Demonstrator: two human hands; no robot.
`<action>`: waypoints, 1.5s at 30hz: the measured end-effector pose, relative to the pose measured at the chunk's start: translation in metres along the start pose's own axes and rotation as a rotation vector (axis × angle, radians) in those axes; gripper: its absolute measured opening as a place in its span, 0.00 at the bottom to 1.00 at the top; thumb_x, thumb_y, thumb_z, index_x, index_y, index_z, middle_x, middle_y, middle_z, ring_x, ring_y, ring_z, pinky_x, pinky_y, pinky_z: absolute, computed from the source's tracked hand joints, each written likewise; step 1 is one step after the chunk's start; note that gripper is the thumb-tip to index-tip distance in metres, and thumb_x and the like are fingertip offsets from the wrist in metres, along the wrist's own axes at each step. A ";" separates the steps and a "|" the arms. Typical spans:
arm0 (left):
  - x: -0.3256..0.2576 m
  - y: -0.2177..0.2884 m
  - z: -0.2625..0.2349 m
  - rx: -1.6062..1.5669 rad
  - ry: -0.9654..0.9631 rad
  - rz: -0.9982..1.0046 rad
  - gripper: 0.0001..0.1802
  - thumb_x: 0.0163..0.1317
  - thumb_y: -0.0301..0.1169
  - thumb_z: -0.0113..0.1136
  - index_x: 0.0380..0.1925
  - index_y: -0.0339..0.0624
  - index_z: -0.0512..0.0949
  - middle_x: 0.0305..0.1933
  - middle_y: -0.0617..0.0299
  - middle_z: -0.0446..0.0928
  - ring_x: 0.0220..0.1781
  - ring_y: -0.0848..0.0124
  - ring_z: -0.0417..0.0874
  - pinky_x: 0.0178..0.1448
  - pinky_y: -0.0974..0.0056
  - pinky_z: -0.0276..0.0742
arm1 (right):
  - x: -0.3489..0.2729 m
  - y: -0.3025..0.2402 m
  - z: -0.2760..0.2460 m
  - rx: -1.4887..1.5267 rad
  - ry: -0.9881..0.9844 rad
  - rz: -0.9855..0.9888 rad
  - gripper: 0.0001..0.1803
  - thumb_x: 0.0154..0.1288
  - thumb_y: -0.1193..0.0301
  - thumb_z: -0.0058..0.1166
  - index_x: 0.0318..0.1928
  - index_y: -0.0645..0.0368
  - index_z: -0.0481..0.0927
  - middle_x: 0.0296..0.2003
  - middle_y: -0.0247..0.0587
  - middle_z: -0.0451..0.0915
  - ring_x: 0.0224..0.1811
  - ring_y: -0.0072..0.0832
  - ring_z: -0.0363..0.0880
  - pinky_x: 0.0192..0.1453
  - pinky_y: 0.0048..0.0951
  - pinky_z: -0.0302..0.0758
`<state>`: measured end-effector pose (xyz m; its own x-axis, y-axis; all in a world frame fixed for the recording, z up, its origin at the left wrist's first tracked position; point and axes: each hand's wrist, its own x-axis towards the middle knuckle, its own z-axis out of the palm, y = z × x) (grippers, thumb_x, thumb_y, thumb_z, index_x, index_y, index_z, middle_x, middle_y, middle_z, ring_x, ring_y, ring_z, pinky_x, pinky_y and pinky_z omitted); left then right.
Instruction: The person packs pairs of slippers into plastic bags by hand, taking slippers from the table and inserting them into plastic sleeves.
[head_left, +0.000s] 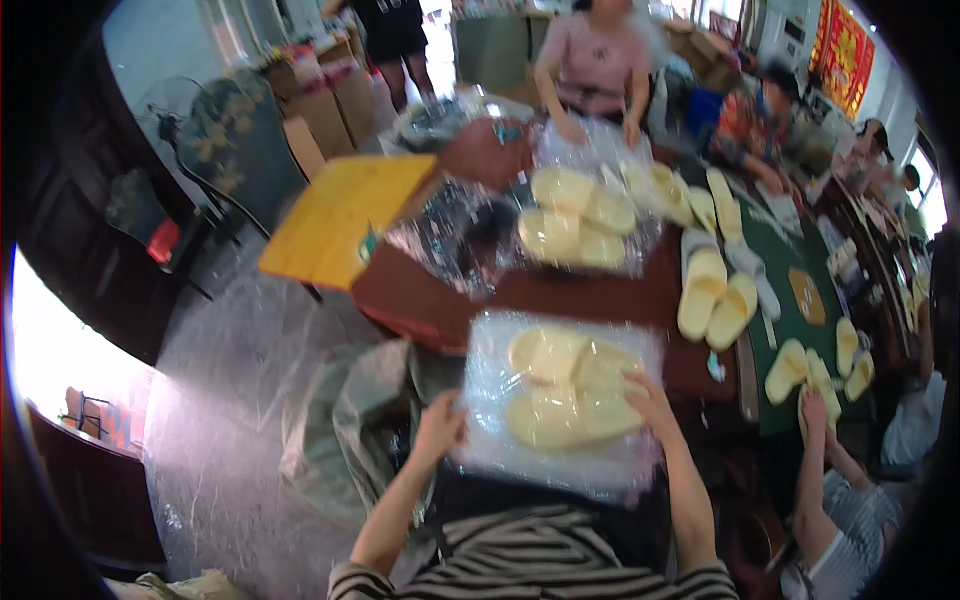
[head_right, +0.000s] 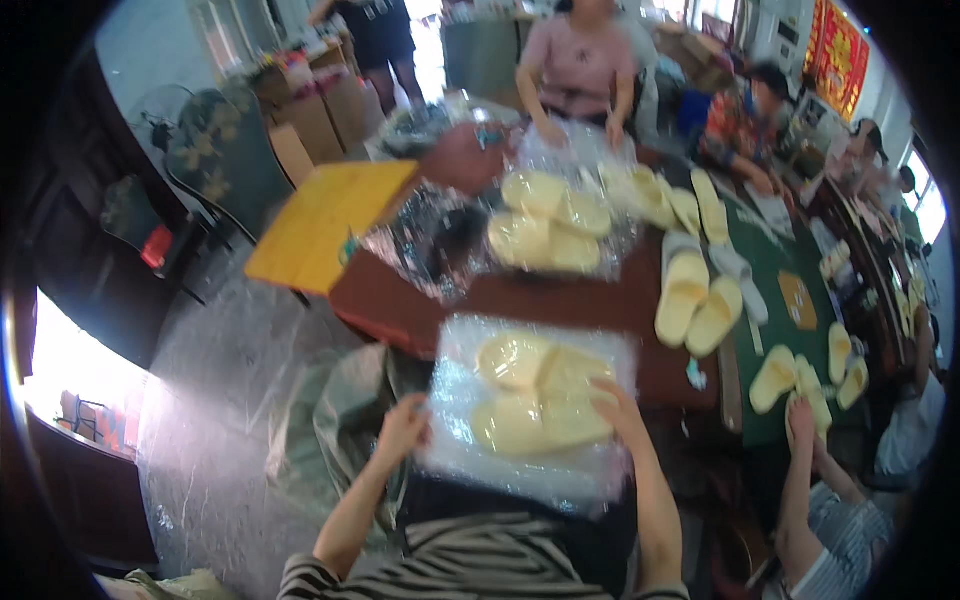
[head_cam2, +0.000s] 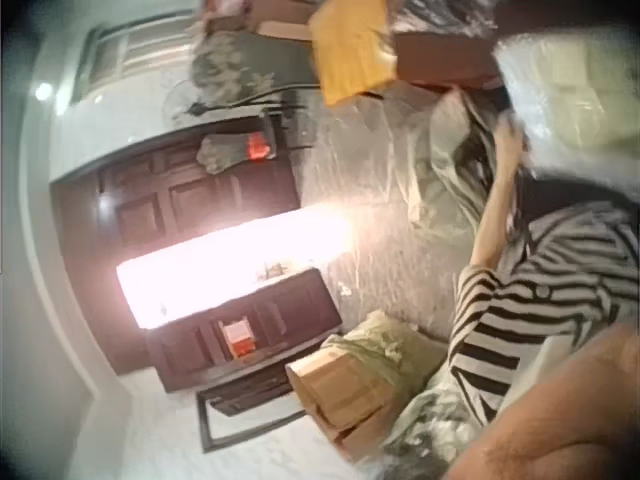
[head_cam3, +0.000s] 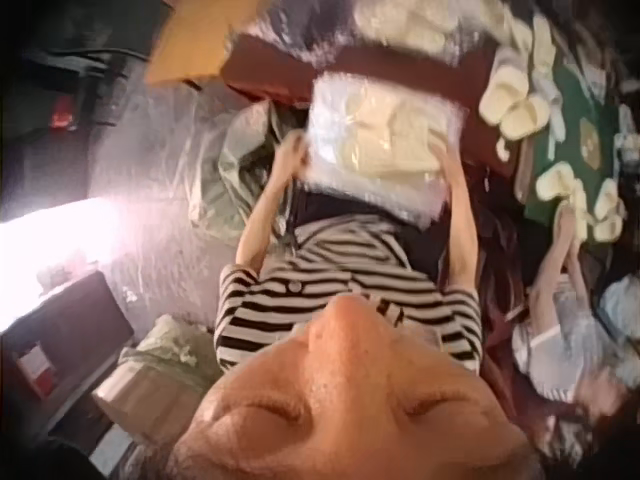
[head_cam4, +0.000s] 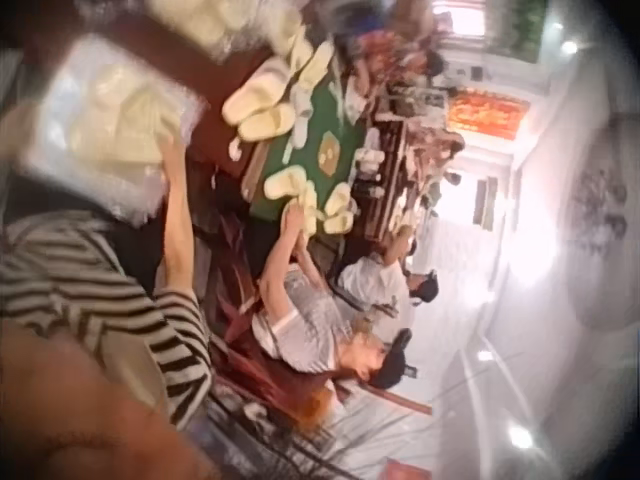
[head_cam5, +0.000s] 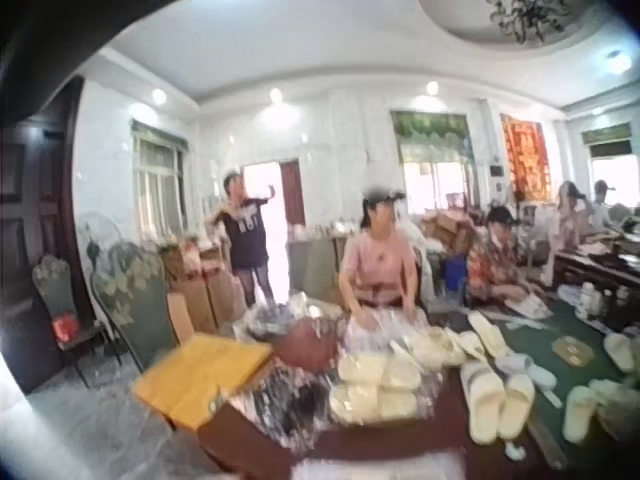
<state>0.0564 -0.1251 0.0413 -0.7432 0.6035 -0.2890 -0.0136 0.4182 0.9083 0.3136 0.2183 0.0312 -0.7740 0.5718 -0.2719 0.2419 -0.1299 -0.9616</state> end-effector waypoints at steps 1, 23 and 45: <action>0.000 0.002 -0.004 0.038 0.009 0.034 0.22 0.66 0.28 0.58 0.59 0.40 0.70 0.22 0.56 0.80 0.20 0.69 0.81 0.25 0.62 0.77 | 0.002 -0.007 0.001 0.003 -0.033 0.003 0.24 0.63 0.76 0.57 0.62 0.58 0.76 0.61 0.40 0.75 0.62 0.28 0.72 0.67 0.29 0.67; 0.147 0.033 0.056 0.490 0.390 0.243 0.18 0.65 0.41 0.59 0.44 0.38 0.75 0.47 0.48 0.79 0.47 0.51 0.83 0.47 0.49 0.78 | 0.008 -0.010 -0.006 -0.198 -0.052 -0.218 0.25 0.65 0.76 0.58 0.63 0.57 0.77 0.59 0.34 0.73 0.64 0.24 0.69 0.69 0.27 0.64; 0.131 -0.012 0.067 0.732 0.084 0.572 0.28 0.74 0.40 0.42 0.70 0.40 0.62 0.76 0.52 0.58 0.79 0.57 0.54 0.79 0.45 0.47 | -0.001 0.010 -0.027 -0.192 -0.063 -0.120 0.24 0.61 0.75 0.59 0.60 0.60 0.78 0.56 0.40 0.77 0.62 0.29 0.72 0.67 0.29 0.67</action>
<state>0.0040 -0.0055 -0.0278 -0.5526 0.8110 0.1923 0.7735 0.4131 0.4807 0.3322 0.2385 0.0227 -0.8375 0.5212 -0.1641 0.2482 0.0955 -0.9640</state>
